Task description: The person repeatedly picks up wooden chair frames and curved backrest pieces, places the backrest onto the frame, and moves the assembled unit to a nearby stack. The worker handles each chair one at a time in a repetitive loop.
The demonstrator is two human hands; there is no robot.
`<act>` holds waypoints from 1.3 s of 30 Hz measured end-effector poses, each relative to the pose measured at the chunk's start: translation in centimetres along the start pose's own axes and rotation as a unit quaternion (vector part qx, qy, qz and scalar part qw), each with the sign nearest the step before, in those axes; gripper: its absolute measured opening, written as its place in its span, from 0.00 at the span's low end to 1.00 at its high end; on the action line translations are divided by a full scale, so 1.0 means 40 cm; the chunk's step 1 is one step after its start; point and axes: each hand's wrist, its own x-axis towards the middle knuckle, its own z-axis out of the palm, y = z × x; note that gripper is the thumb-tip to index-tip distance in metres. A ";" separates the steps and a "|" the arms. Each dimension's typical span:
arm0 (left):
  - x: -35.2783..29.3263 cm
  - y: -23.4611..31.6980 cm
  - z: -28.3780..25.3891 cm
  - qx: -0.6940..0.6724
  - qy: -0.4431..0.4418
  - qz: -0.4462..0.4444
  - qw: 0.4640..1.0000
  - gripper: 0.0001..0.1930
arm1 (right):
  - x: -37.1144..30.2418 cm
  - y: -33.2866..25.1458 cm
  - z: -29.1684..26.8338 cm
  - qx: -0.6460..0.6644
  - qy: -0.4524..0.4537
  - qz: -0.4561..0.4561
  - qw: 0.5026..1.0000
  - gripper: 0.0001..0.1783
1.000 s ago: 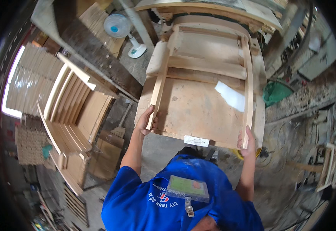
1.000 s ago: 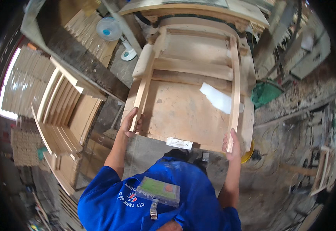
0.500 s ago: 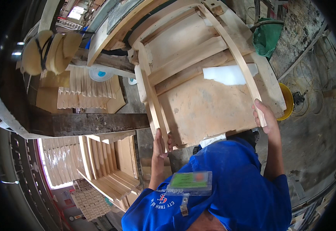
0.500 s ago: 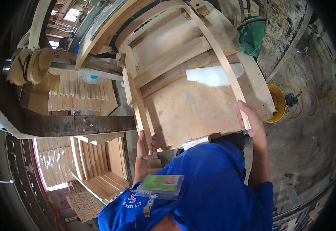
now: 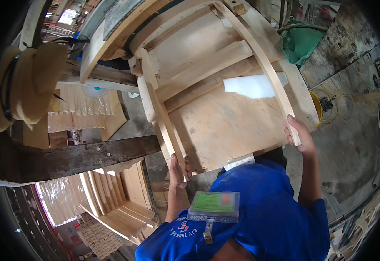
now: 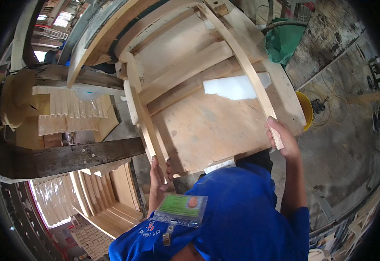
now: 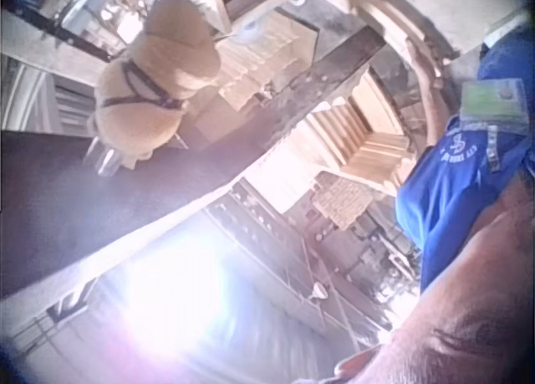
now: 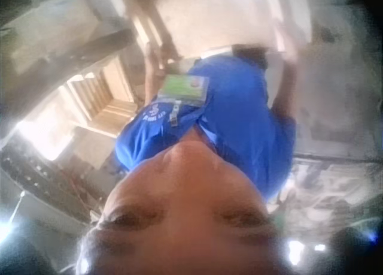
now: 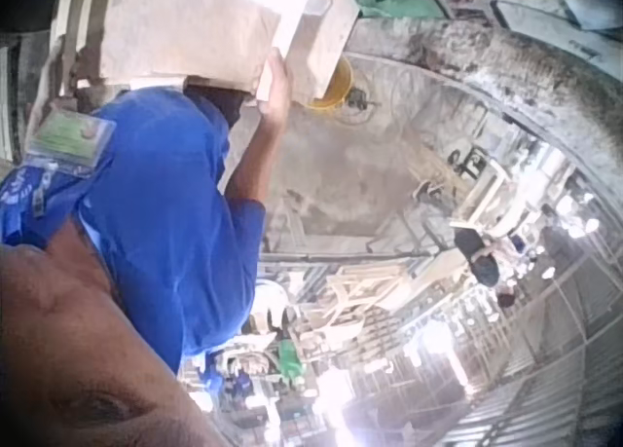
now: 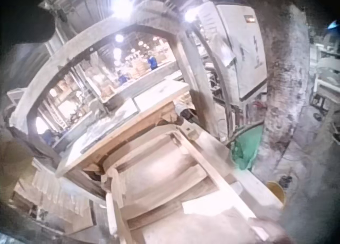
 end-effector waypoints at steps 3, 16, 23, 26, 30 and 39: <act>0.003 0.002 -0.012 -0.018 -0.006 -0.019 1.000 0.35 | 0.003 0.001 0.004 0.003 -0.006 -0.005 1.000 0.27; 0.004 0.002 -0.001 0.001 -0.007 0.000 1.000 0.35 | 0.017 0.013 -0.012 0.011 -0.036 -0.009 0.999 0.25; -0.006 0.004 0.014 -0.013 0.012 -0.007 1.000 0.35 | 0.017 0.019 -0.016 0.015 -0.039 -0.014 0.999 0.25; -0.007 0.004 0.010 -0.014 0.017 -0.010 1.000 0.34 | 0.014 0.016 -0.014 0.014 -0.032 -0.011 0.999 0.25; -0.007 0.005 0.009 -0.009 0.013 -0.008 1.000 0.35 | 0.012 0.014 -0.015 0.010 -0.024 -0.008 1.000 0.25; -0.012 0.027 0.028 0.019 0.027 -0.005 0.999 0.35 | 0.019 0.007 -0.011 0.022 -0.025 -0.016 0.999 0.25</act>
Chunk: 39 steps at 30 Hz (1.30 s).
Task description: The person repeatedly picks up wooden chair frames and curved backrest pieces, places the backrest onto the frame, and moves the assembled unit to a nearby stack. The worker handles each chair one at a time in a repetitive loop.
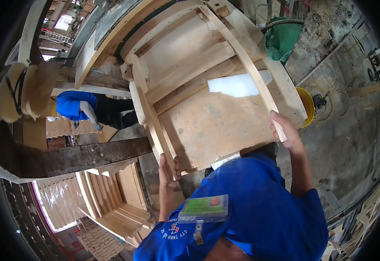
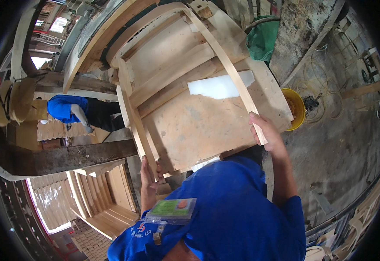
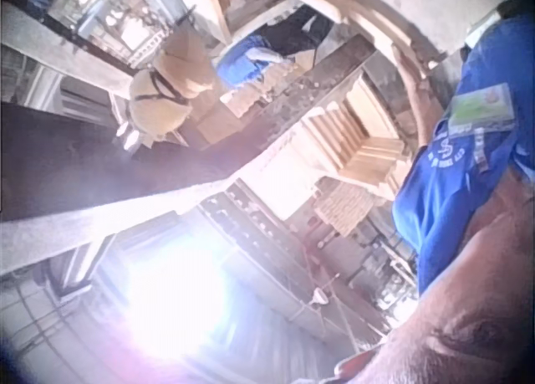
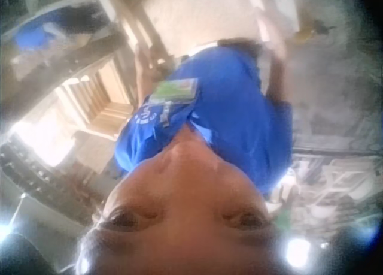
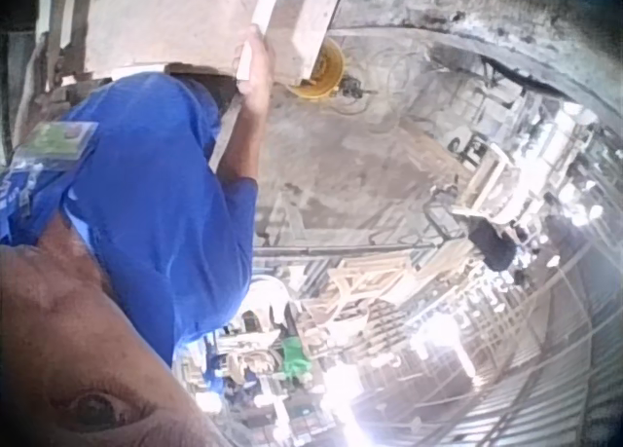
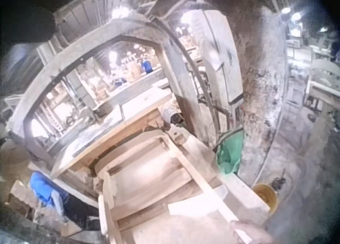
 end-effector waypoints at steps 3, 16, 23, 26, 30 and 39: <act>-0.021 0.005 -0.012 -0.002 0.002 -0.003 1.000 0.34 | -0.009 0.005 0.007 -0.002 0.001 0.010 1.000 0.25; 0.006 -0.027 -0.038 -0.021 -0.030 0.008 0.999 0.34 | -0.022 -0.010 0.019 -0.033 0.026 0.016 0.999 0.29; 0.009 -0.029 -0.031 -0.023 -0.031 0.022 0.999 0.33 | -0.025 -0.018 0.021 -0.062 0.025 0.026 0.997 0.30; 0.007 -0.037 -0.039 -0.043 -0.041 0.034 0.998 0.33 | -0.027 -0.013 0.023 -0.061 0.014 0.026 0.998 0.31; -0.010 -0.033 -0.047 -0.027 -0.029 0.045 0.998 0.34 | -0.036 0.002 0.027 -0.047 0.010 0.023 0.999 0.32; -0.088 -0.021 -0.084 -0.014 -0.023 0.047 0.999 0.35 | -0.134 0.036 0.036 -0.039 -0.001 0.006 0.999 0.30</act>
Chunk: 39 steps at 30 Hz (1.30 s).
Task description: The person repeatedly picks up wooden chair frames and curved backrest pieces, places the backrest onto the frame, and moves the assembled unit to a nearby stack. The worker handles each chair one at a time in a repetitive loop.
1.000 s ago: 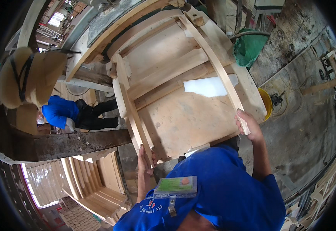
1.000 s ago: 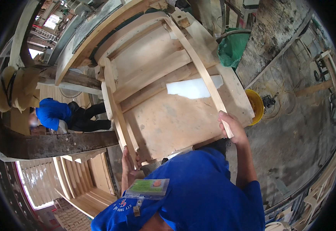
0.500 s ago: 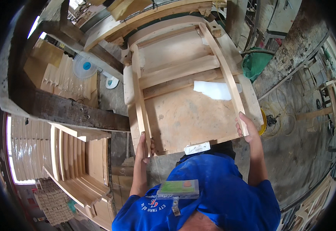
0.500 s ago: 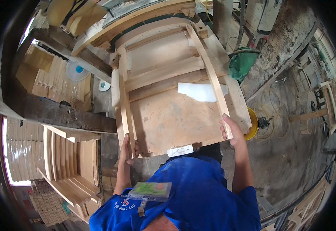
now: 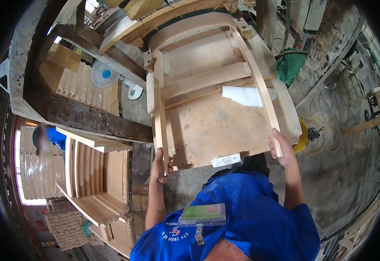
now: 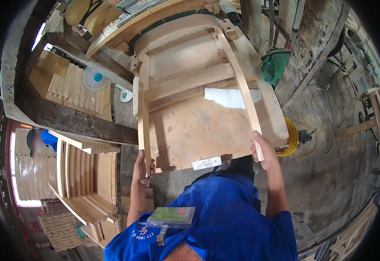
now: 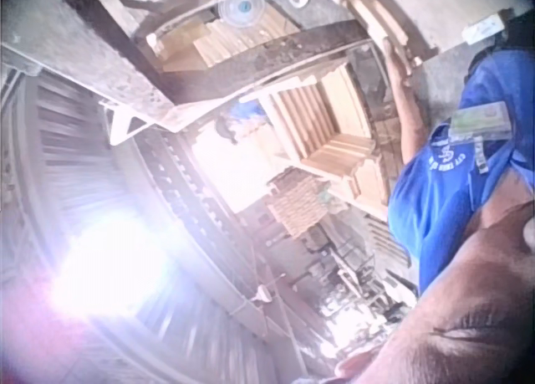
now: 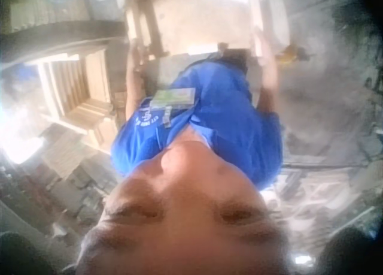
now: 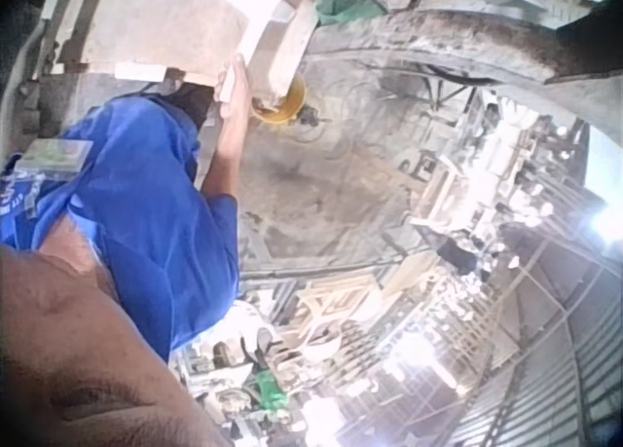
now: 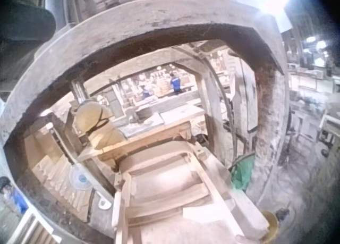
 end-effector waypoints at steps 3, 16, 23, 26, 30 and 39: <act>-0.030 0.010 -0.007 0.025 0.020 0.004 0.999 0.36 | -0.029 0.000 0.002 0.006 -0.004 0.000 1.000 0.28; -0.115 0.049 -0.115 0.287 0.168 0.083 0.940 0.31 | -0.156 0.012 0.034 0.050 -0.039 0.003 0.998 0.20; -0.055 0.159 0.134 0.200 0.231 0.406 0.861 0.17 | -0.187 0.040 0.064 0.051 -0.043 0.021 0.998 0.19; 0.038 0.186 0.259 0.000 -0.009 0.235 0.972 0.20 | -0.193 0.063 0.049 0.036 -0.038 0.034 0.998 0.17; 0.215 0.154 0.363 -0.248 -0.087 0.069 0.962 0.31 | -0.230 0.064 0.033 0.018 -0.027 0.079 0.996 0.19; 0.381 0.159 0.476 -0.449 -0.092 0.022 0.889 0.27 | -0.293 0.127 -0.014 0.022 -0.028 0.086 0.996 0.20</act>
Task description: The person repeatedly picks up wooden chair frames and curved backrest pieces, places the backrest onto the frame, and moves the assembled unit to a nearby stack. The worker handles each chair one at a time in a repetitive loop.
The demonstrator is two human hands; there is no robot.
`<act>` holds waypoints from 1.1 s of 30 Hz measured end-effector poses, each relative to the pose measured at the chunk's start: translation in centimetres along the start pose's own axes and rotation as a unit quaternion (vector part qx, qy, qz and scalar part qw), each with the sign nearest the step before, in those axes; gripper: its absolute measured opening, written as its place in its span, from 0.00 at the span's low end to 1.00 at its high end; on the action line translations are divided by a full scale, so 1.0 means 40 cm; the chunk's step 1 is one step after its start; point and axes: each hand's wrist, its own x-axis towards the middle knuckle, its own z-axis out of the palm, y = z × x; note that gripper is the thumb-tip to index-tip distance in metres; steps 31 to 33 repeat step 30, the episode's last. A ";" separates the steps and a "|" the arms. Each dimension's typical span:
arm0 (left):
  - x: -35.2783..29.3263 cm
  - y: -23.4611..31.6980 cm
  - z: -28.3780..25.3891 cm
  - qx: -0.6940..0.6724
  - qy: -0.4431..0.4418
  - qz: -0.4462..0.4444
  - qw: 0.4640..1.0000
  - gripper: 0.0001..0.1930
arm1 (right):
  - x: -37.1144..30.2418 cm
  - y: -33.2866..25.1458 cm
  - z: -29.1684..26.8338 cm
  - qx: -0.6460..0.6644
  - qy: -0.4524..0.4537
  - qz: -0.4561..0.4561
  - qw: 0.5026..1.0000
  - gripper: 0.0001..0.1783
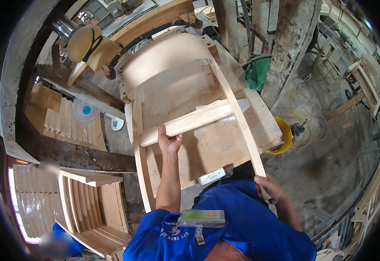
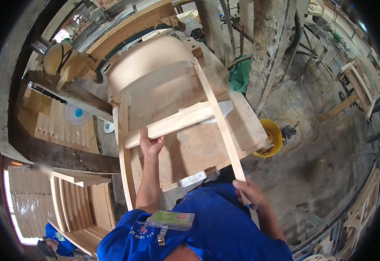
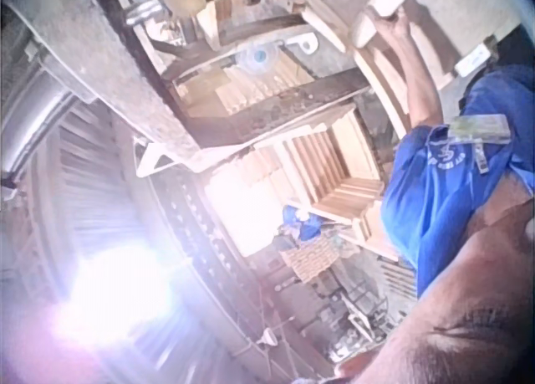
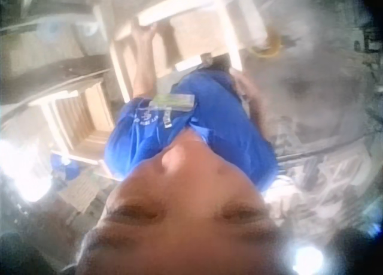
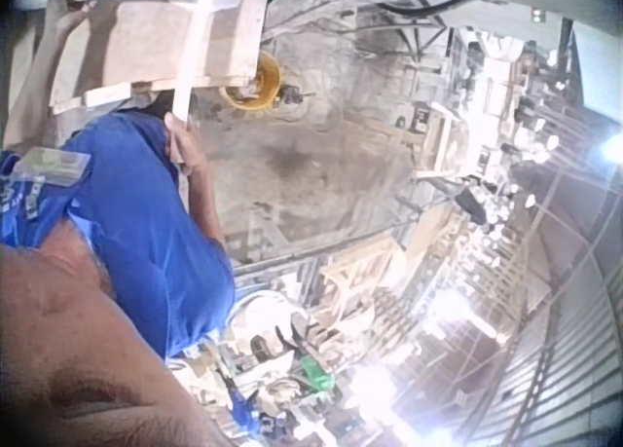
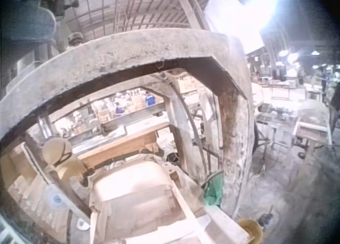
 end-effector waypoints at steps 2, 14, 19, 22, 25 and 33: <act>0.005 0.002 0.001 -0.018 0.006 -0.006 1.000 0.27 | -0.008 0.001 0.007 -0.001 0.014 0.003 1.000 0.20; -0.115 -0.044 -0.082 -0.087 -0.046 -0.065 0.993 0.22 | -0.049 0.073 -0.111 -0.136 -0.002 -0.068 0.988 0.19; -0.221 -0.075 -0.154 -0.060 -0.114 -0.077 0.989 0.22 | -0.095 0.153 -0.182 -0.192 0.003 -0.068 0.979 0.21; -0.295 -0.100 -0.175 -0.091 -0.147 -0.094 0.981 0.22 | -0.103 0.153 -0.196 -0.171 0.019 -0.078 0.982 0.23; -0.359 -0.123 -0.193 -0.112 -0.173 -0.147 0.967 0.20 | -0.075 0.110 -0.173 -0.138 0.056 -0.131 0.980 0.24; -0.480 -0.185 -0.255 -0.040 -0.205 -0.097 0.973 0.30 | -0.022 0.025 -0.157 -0.250 0.152 -0.180 0.939 0.26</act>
